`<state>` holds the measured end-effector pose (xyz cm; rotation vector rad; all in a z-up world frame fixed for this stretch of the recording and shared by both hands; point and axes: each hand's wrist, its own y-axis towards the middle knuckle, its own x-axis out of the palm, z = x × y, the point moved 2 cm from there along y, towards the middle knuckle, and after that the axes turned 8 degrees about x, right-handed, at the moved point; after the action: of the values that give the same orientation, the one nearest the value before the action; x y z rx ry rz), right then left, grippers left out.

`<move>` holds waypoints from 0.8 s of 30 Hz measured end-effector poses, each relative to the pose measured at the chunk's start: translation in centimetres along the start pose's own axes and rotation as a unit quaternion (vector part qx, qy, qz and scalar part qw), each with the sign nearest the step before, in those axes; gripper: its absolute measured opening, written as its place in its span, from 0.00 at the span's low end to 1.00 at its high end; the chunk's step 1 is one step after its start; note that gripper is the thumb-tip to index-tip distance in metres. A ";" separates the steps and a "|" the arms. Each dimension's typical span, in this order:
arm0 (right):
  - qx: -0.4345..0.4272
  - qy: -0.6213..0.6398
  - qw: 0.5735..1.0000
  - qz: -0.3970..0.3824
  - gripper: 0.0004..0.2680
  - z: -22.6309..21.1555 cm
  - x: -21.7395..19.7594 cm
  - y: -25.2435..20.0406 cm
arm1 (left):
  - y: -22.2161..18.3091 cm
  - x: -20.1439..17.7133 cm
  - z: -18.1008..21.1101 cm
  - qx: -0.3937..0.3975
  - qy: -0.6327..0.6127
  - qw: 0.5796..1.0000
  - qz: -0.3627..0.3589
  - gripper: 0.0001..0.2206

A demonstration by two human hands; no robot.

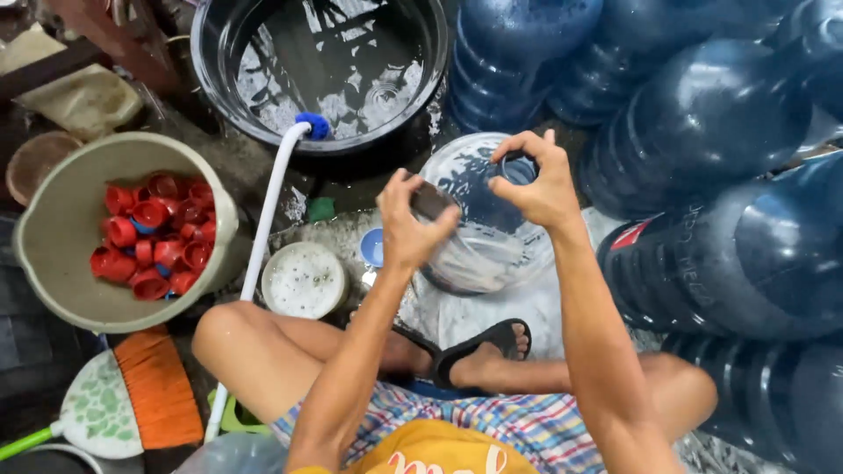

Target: Scrubbing the exterior of a large water jug with a sponge and rinsing it with water from a hose.

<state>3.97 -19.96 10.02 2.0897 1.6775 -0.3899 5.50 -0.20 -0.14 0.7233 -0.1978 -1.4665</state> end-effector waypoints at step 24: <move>-0.012 0.020 0.999 0.034 0.10 -0.5 0.1 -0.5 | -6.4 -2.1 4.7 0.105 -0.026 0.992 -0.069 0.36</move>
<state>3.48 -19.56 10.37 2.1446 1.6194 -0.3071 -2.58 0.71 0.61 0.8843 -0.3519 -1.6132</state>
